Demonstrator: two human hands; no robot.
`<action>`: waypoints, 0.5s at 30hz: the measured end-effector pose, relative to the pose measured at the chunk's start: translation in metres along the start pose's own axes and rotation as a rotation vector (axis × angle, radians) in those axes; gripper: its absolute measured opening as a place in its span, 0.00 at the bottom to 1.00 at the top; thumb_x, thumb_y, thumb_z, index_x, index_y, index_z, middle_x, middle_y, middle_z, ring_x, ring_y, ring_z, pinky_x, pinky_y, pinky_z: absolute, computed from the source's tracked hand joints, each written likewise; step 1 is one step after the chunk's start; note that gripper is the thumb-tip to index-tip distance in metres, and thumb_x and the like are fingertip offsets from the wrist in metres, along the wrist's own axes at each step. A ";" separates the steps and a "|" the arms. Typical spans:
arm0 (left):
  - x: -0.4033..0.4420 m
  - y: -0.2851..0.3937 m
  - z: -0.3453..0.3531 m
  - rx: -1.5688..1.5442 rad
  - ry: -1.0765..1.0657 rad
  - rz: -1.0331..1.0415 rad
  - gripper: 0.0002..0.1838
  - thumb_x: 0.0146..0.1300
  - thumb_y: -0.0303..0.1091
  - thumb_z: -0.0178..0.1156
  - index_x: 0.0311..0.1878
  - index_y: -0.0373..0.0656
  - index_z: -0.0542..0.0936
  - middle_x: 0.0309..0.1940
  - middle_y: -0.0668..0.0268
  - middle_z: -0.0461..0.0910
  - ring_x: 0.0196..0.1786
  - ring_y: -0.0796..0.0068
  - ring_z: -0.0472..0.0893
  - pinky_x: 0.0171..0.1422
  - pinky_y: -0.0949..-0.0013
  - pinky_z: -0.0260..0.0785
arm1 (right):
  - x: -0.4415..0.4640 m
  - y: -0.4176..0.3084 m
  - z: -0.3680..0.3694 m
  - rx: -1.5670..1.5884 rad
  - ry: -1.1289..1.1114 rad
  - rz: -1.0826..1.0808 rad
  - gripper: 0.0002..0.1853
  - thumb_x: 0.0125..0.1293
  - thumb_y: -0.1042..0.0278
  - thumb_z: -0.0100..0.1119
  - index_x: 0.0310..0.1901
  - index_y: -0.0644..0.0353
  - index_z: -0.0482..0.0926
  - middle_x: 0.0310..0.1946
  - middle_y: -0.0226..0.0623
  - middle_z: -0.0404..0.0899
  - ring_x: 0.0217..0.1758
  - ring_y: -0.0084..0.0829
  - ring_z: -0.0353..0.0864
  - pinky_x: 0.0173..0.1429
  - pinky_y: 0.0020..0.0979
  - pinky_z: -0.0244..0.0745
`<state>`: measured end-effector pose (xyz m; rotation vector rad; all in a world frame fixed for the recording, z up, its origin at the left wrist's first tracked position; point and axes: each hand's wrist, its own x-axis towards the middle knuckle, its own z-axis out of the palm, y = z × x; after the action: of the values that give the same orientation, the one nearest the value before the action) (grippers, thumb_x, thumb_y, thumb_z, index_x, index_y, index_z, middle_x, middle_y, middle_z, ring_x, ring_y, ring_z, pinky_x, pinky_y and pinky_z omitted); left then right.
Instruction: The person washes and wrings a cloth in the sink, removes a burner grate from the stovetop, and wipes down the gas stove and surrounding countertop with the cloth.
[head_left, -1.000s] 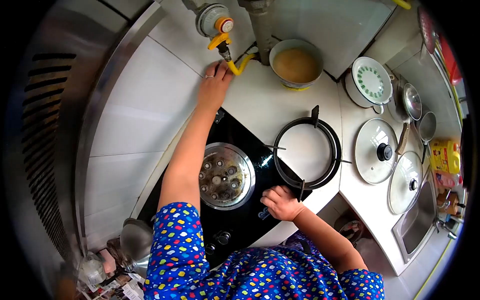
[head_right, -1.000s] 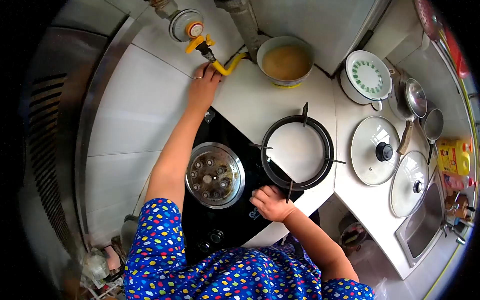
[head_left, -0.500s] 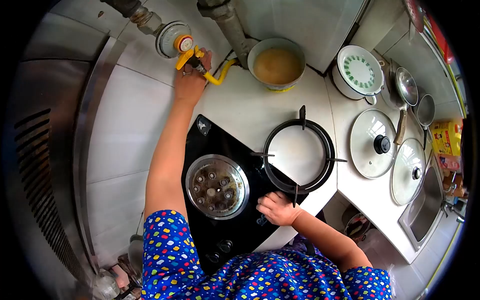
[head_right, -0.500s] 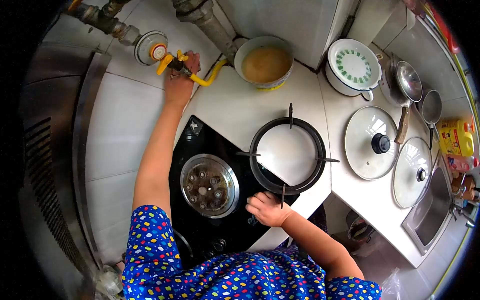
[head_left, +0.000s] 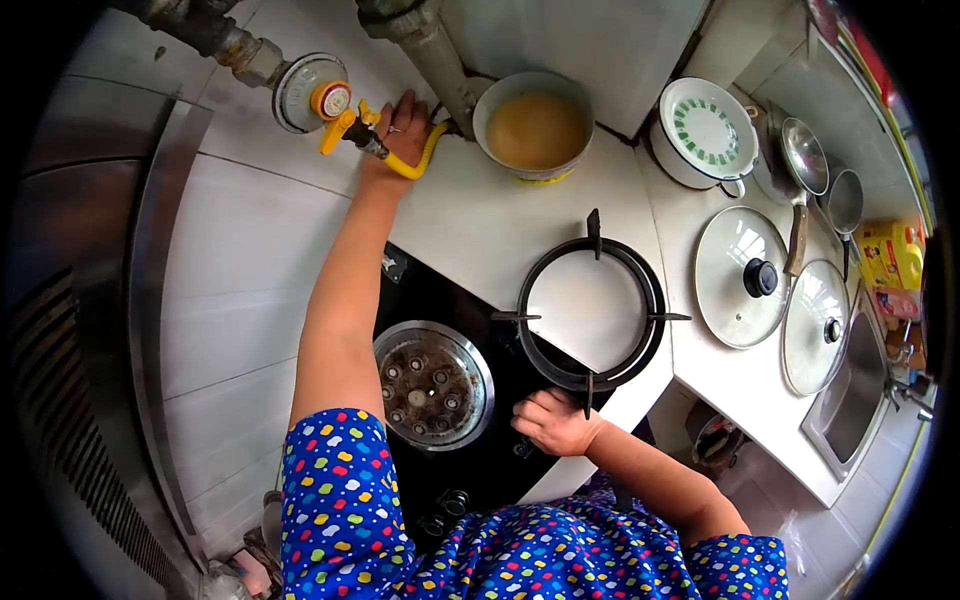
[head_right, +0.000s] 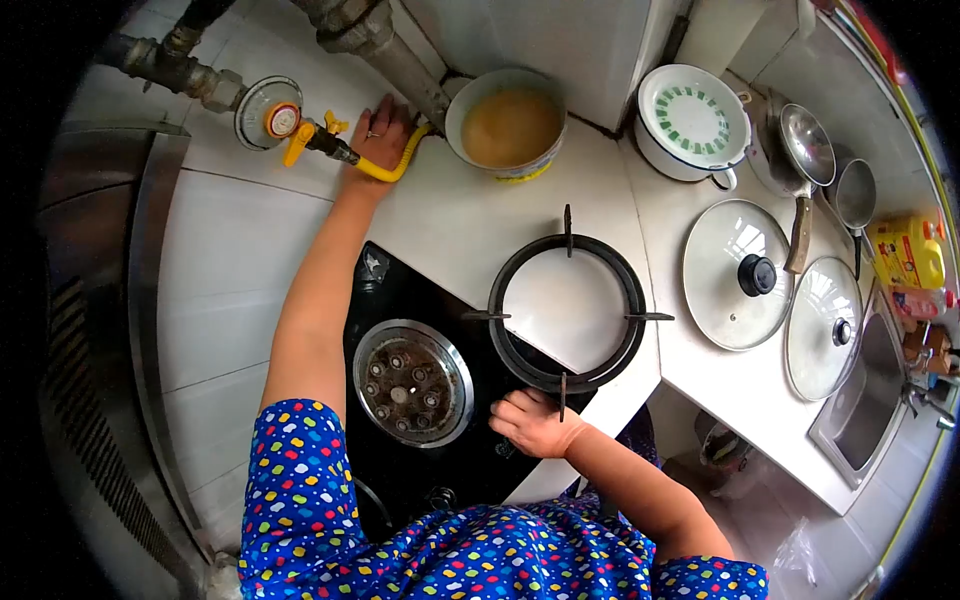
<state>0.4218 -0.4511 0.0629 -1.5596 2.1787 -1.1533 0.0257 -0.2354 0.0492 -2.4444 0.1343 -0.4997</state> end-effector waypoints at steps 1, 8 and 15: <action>-0.002 -0.001 -0.001 0.005 0.003 0.003 0.20 0.61 0.38 0.53 0.55 0.47 0.80 0.59 0.67 0.71 0.72 0.63 0.62 0.71 0.56 0.54 | -0.001 -0.001 0.000 -0.002 0.006 -0.002 0.15 0.48 0.65 0.60 0.41 0.52 0.78 0.44 0.29 0.74 0.45 0.30 0.74 0.52 0.32 0.67; -0.032 -0.007 -0.026 -0.155 -0.290 0.081 0.19 0.62 0.35 0.51 0.57 0.48 0.77 0.59 0.69 0.72 0.72 0.61 0.62 0.73 0.48 0.51 | -0.006 0.001 0.001 0.019 0.029 -0.004 0.16 0.47 0.66 0.62 0.41 0.53 0.78 0.43 0.30 0.73 0.46 0.31 0.73 0.51 0.32 0.67; -0.085 -0.025 -0.089 -0.033 -0.206 0.016 0.16 0.61 0.36 0.53 0.53 0.54 0.79 0.63 0.69 0.71 0.67 0.63 0.67 0.73 0.50 0.54 | -0.004 0.001 0.002 0.013 0.047 -0.009 0.15 0.47 0.66 0.62 0.40 0.52 0.78 0.42 0.29 0.73 0.46 0.31 0.72 0.50 0.32 0.66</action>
<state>0.4225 -0.3387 0.1184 -1.5937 2.0812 -0.9108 0.0227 -0.2339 0.0454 -2.4224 0.1400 -0.5607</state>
